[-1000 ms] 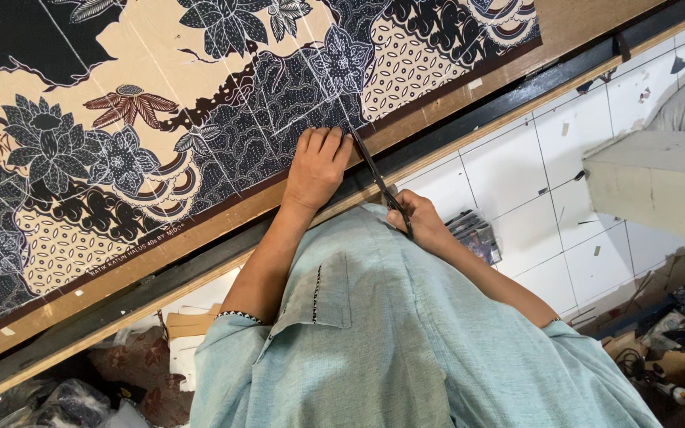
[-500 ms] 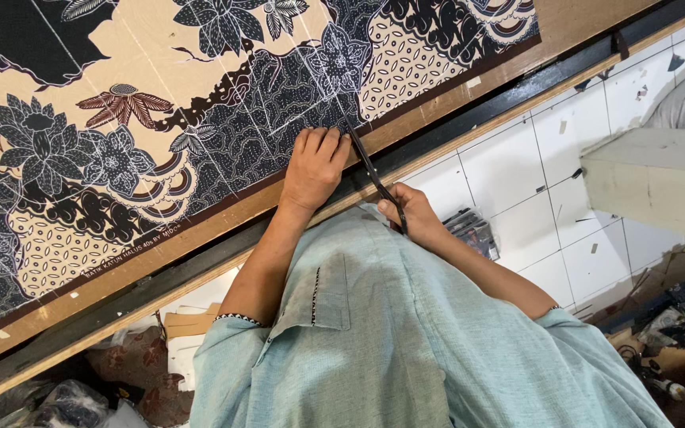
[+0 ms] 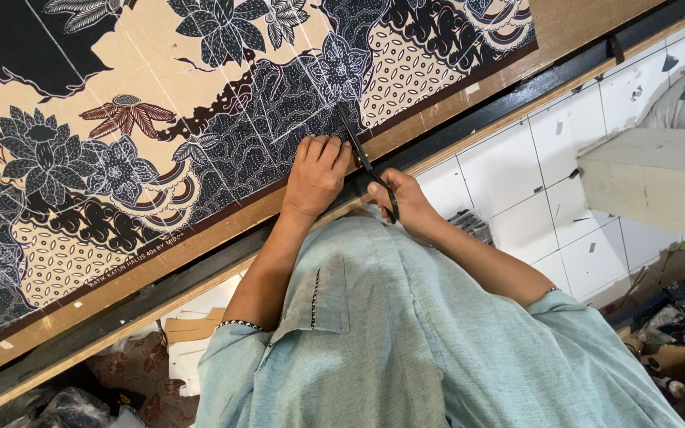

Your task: The person uses shears to cut a large piece of patterned fabric laid on a wooden table. They follow marked lines to separate a section, then trim the edges of the cut piece. The cut fabric is moved aside on the table.

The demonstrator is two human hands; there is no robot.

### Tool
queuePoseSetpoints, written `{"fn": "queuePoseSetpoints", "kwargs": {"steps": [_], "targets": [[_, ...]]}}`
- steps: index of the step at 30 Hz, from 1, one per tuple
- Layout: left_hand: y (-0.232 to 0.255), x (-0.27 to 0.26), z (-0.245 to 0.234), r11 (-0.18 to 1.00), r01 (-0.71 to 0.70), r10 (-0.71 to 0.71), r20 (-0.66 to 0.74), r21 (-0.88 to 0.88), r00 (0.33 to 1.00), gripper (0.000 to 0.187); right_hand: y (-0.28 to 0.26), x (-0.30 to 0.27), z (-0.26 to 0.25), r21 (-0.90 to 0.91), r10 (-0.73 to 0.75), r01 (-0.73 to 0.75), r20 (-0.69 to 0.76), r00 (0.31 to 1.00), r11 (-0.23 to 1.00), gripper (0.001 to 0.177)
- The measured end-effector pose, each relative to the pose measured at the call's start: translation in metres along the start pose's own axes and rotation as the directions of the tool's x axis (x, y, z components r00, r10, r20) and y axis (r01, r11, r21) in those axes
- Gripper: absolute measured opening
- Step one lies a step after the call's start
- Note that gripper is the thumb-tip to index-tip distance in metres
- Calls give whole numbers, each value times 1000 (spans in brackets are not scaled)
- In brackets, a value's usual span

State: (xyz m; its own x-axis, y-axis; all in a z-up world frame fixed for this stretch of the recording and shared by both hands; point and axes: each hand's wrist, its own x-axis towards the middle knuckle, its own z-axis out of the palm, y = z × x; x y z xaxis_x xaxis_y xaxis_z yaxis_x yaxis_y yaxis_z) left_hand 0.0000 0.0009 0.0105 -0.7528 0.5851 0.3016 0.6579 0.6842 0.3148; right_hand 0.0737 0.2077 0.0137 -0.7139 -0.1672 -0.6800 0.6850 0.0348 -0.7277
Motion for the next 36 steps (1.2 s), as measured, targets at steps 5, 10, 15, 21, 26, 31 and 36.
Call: {"fn": "queuePoseSetpoints", "kwargs": {"steps": [5, 10, 15, 21, 26, 31, 36], "targets": [[-2, 0, -2, 1000, 0, 1, 15, -12, 1000, 33, -8, 9, 3, 75, 26, -29, 29, 999, 997, 37], [-1, 3, -2, 1000, 6, -6, 11, -29, 1000, 30, -10, 16, 1, 124, -6, 3, 30, 1000, 992, 39], [-2, 4, -3, 999, 20, -19, 28, -36, 999, 29, -12, 38, 5, 181, 10, -14, 21, 1000, 983, 40], [-2, 5, -3, 997, 48, -43, 93, -58, 995, 35, -23, 35, 4, 182, 57, -57, 5, 998, 982, 42], [-3, 6, -1, 993, 78, -63, 158, -90, 985, 42, -34, 39, -1, 173, 90, -93, 26, 996, 980, 41], [-10, 8, -1, 994, 65, -38, 298, -83, 954, 52, -35, 48, 0, 168, 13, -17, 21, 1000, 986, 40], [-9, 7, 2, 996, 61, -32, 364, -69, 931, 54, -33, 57, 5, 160, 1, -3, 13, 1000, 987, 40]]}}
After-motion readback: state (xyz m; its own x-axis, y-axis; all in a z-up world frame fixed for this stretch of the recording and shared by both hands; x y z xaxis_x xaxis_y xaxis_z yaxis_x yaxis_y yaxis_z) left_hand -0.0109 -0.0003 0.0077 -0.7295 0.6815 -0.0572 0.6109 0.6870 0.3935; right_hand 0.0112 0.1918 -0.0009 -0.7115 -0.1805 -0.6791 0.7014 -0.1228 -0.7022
